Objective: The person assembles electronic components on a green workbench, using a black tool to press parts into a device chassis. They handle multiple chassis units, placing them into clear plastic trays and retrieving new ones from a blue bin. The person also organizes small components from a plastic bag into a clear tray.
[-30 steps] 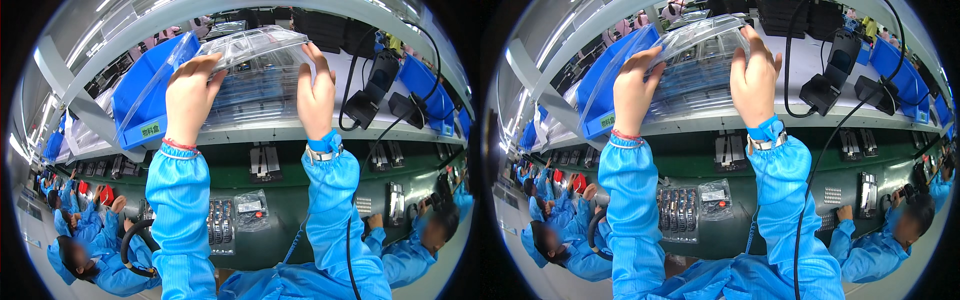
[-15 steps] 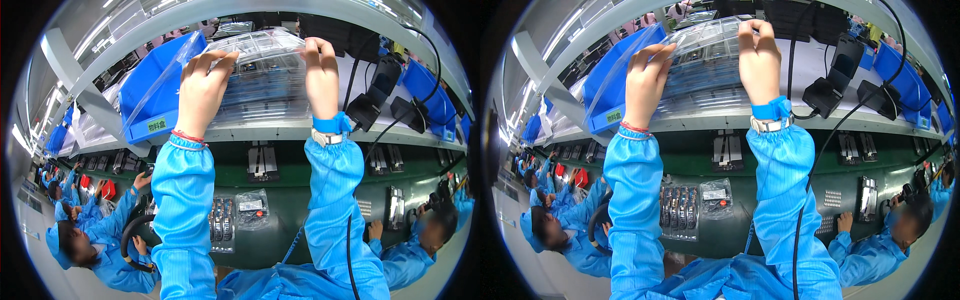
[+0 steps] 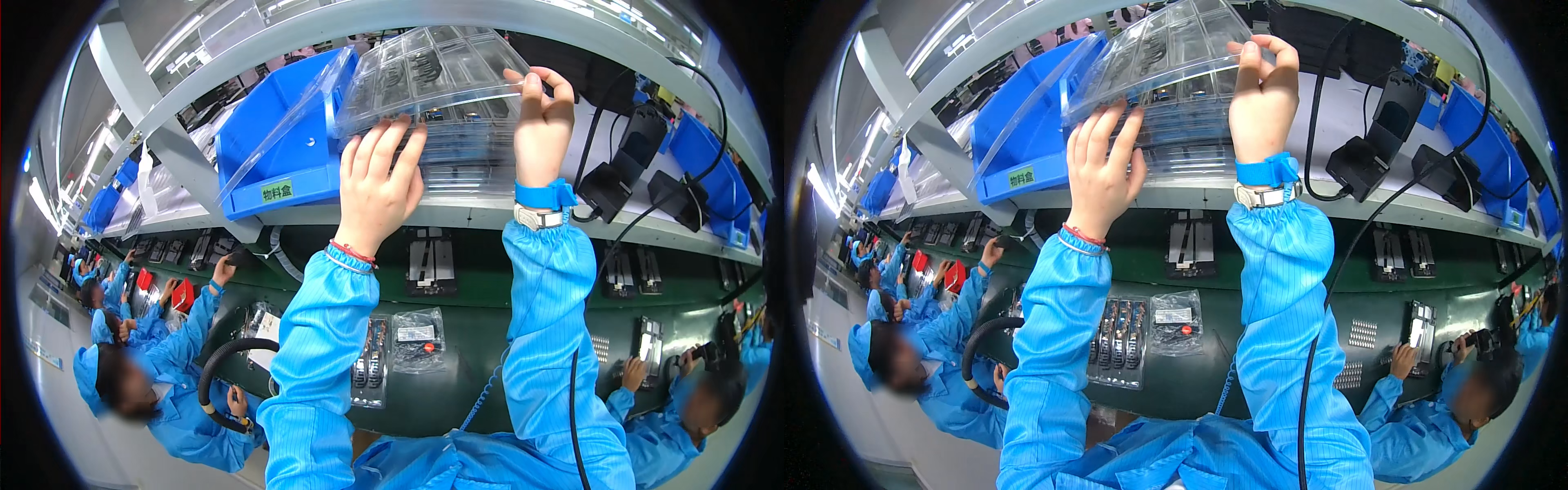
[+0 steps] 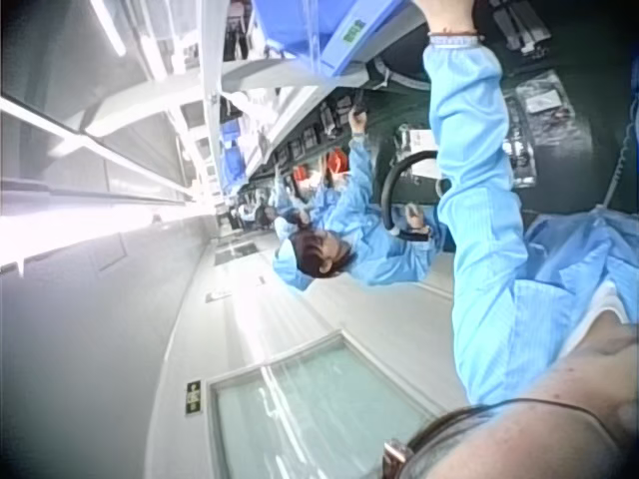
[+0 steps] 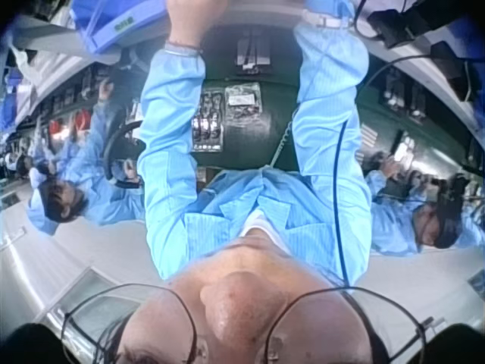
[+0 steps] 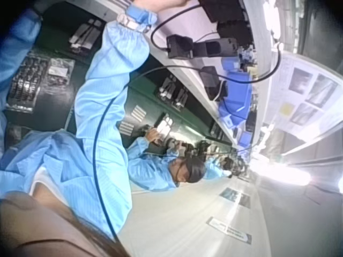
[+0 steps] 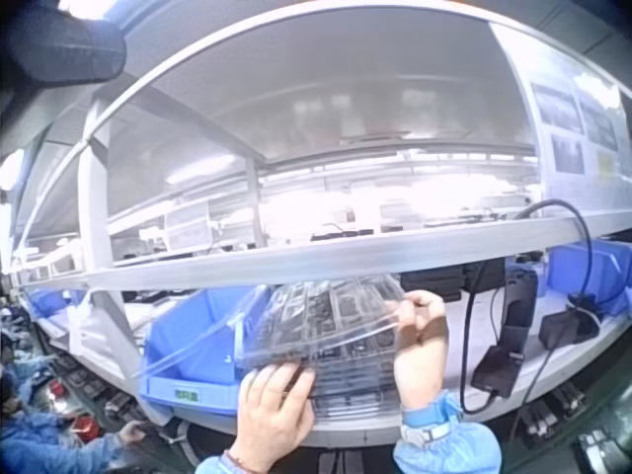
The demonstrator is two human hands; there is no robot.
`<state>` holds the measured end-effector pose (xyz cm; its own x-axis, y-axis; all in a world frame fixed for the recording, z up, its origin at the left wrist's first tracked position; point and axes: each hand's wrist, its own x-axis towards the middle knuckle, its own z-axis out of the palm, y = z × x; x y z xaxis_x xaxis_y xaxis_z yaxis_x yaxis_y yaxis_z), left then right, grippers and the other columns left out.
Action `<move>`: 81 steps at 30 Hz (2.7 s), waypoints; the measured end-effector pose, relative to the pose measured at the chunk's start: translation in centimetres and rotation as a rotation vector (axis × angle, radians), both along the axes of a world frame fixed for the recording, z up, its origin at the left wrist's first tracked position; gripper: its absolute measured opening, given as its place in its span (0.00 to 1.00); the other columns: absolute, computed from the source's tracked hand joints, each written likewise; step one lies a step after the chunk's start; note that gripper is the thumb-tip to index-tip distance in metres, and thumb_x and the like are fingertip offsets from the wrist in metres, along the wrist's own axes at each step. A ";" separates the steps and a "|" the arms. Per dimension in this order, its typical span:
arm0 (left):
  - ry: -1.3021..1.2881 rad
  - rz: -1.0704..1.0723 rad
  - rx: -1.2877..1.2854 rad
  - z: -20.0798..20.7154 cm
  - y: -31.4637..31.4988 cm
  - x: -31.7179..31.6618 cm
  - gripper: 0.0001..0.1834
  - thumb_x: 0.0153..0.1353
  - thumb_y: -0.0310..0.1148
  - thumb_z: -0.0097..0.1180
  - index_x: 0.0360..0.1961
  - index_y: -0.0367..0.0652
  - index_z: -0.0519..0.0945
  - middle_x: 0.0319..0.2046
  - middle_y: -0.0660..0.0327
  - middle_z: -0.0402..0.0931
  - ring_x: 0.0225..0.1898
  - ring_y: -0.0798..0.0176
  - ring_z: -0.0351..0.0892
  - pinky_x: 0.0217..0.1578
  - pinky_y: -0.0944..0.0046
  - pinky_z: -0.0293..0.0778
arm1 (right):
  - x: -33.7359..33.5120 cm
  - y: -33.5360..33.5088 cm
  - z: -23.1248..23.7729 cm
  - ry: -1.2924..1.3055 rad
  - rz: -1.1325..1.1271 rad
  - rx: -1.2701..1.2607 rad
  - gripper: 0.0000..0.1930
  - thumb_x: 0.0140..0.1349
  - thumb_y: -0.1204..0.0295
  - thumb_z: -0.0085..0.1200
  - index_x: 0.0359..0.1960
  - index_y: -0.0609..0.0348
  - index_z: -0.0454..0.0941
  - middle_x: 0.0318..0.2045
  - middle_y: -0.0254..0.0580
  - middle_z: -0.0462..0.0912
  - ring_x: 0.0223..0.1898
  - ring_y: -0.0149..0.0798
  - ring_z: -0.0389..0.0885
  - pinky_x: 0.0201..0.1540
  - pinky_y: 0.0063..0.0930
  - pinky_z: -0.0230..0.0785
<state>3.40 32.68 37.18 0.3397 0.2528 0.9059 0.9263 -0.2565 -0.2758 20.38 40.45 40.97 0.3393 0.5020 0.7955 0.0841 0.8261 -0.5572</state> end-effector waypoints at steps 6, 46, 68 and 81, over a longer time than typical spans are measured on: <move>-0.057 -0.101 -0.036 -1.6 -0.2 -0.1 0.25 0.42 0.24 0.52 0.47 0.46 0.73 0.46 0.59 0.69 0.47 0.56 0.67 0.48 0.58 0.62 | 0.4 0.2 -0.1 0.068 0.030 0.032 0.11 0.63 0.66 0.41 0.42 0.60 0.64 0.33 0.45 0.81 0.29 0.30 0.76 0.34 0.18 0.64; -1.616 -1.154 -1.157 3.8 -14.1 -1.8 0.34 0.50 0.30 0.42 0.61 0.43 0.51 0.54 0.47 0.60 0.39 0.48 0.77 0.27 0.64 0.79 | 7.2 -18.5 -4.6 0.102 0.512 -0.233 0.07 0.58 0.78 0.39 0.39 0.59 0.62 0.39 0.51 0.75 0.41 0.35 0.74 0.44 0.26 0.65; -1.751 -1.156 -1.171 -6.0 -31.2 1.4 0.48 0.43 0.19 0.47 0.62 0.46 0.33 0.52 0.41 0.56 0.43 0.39 0.72 0.29 0.57 0.80 | 12.1 -31.4 -15.6 -0.039 0.628 -0.198 0.13 0.57 0.66 0.50 0.34 0.58 0.59 0.29 0.63 0.75 0.27 0.48 0.74 0.32 0.37 0.67; -1.893 -1.069 -1.107 -11.0 -34.8 1.4 0.48 0.44 0.19 0.51 0.62 0.45 0.34 0.49 0.39 0.60 0.41 0.38 0.73 0.28 0.55 0.79 | 13.6 -32.6 -19.0 -0.278 0.731 -0.095 0.11 0.50 0.71 0.53 0.30 0.60 0.64 0.26 0.60 0.76 0.22 0.49 0.77 0.23 0.32 0.71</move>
<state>4.85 -2.08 26.14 -0.0439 0.9989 -0.0182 -0.5617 -0.0096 0.8273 33.94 7.83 21.94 -0.3083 0.5913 0.7452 -0.3160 0.6752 -0.6665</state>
